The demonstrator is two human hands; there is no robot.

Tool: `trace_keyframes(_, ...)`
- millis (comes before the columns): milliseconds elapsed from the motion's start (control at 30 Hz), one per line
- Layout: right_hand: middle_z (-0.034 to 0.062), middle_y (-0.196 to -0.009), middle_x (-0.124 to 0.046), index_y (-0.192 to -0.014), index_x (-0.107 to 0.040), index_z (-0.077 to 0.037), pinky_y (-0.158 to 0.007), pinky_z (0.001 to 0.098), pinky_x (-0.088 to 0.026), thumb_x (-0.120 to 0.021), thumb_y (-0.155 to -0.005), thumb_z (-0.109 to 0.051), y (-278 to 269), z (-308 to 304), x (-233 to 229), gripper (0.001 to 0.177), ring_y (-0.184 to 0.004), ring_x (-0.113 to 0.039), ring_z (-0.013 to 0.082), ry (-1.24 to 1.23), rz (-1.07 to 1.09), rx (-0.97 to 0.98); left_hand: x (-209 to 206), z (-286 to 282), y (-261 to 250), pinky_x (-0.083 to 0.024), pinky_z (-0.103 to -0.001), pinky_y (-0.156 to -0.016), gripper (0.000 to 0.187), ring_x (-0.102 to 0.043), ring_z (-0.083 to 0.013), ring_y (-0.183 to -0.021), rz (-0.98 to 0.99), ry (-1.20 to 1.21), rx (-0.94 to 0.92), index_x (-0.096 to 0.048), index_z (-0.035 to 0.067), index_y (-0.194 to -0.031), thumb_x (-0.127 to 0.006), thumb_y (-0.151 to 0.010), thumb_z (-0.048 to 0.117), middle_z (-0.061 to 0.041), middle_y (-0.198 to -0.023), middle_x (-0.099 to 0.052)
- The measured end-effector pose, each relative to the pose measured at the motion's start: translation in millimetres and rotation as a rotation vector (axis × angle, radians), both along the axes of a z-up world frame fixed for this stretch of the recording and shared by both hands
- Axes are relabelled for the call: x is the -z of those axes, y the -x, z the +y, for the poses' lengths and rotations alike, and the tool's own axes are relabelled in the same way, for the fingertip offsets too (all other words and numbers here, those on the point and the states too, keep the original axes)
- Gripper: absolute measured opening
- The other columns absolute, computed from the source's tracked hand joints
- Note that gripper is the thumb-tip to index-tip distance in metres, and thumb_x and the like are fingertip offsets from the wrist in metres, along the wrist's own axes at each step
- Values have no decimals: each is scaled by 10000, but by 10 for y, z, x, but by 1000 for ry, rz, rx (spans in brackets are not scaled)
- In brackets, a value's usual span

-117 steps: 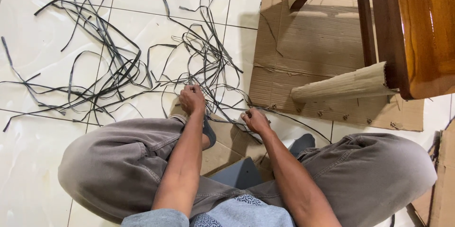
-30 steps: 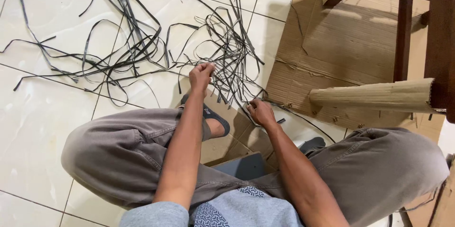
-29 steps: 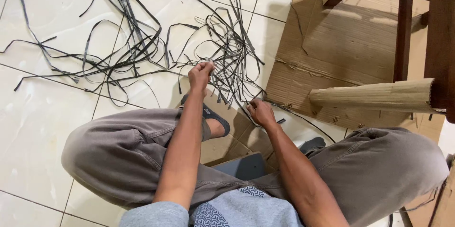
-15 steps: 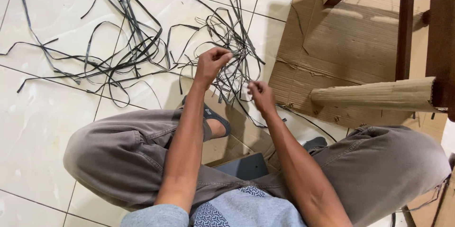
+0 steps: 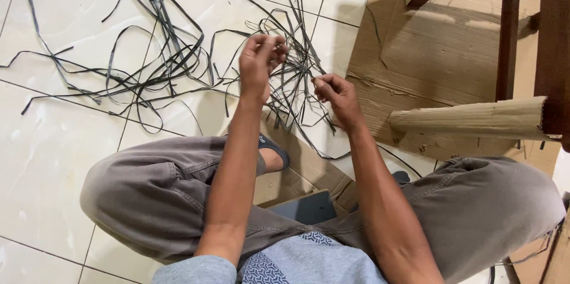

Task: Wrapping a wooden chair leg with cardboard and securing it with plastic ties

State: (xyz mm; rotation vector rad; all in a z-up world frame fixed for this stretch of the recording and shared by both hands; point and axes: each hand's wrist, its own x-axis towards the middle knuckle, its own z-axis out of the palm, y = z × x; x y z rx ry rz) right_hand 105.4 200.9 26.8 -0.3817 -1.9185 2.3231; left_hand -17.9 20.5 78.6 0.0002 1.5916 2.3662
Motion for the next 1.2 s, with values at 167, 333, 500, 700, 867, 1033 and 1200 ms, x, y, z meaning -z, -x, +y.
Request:
trace_keyframes(167, 107, -686, -635, -998, -724, -28, -434, 248, -426, -760, -996, -226, -153, 119, 146, 201, -491, -516, 114, 15, -173, 62, 274, -235, 190, -659, -302, -670, 113, -680, -162, -675, -342, -225, -475, -564, 172, -1038, -656, -986, 212, -30, -846, -621)
trace_keyframes(333, 9, -553, -506, -848, -696, -80, -350, 197, -343, -748, -990, -266, -393, 62, 560, 240, -422, -446, 66, 8, -380, 133, 208, -466, 276, -543, -201, -495, 104, -536, -74, -560, -317, -128, -656, -568, 187, -981, -661, -965, 231, 7, -779, -561)
trace_keyframes(500, 6, -531, -465, -823, -702, -99, -367, 201, -346, -737, -988, -265, -409, -8, 597, 237, -416, -456, 84, 8, -430, 201, 263, -548, 285, -554, -208, -526, 127, -582, -87, -600, -260, -2, -699, -589, 177, -987, -686, -941, 243, -14, -805, -607)
trace_keyframes(700, -8, -631, -468, -954, -712, -87, -468, 195, -428, -659, -1010, -308, -276, 97, 454, 234, -517, -522, 87, 194, -464, 406, 721, -535, 63, -430, -529, -1140, 518, -499, -439, -1400, -129, 481, -491, -512, 67, -1461, -698, -990, 174, -267, -1430, -558)
trace_keyframes(867, -6, -781, -610, -1034, -691, -148, -633, 221, -605, -670, -993, -355, -192, 250, 636, 212, -684, -680, 109, 389, -447, 677, 1483, -509, -196, -438, -544, -1109, 446, -580, -410, -1317, -211, 1022, -148, -649, 215, -1346, -696, -923, 349, -91, -1355, -677)
trace_keyframes(1033, 17, -946, -602, -1161, -578, -112, -661, 246, -561, -618, -1044, -338, -455, 233, 1049, 258, -778, -659, 118, 274, -528, 642, 1971, -374, -605, -408, -546, -1138, 505, -454, -401, -1427, -143, 1226, 235, -608, 262, -1426, -693, -932, 320, -149, -1484, -525)
trace_keyframes(1200, 145, -1174, -534, -1437, -461, 36, -629, 275, -584, -618, -1062, -291, -685, 198, 1464, 522, -821, -673, 156, -20, -625, 507, 1868, -279, -856, -232, -687, -1210, 699, -206, -520, -1534, -25, 1300, 568, -485, 205, -1550, -691, -913, 406, -209, -1697, -202)
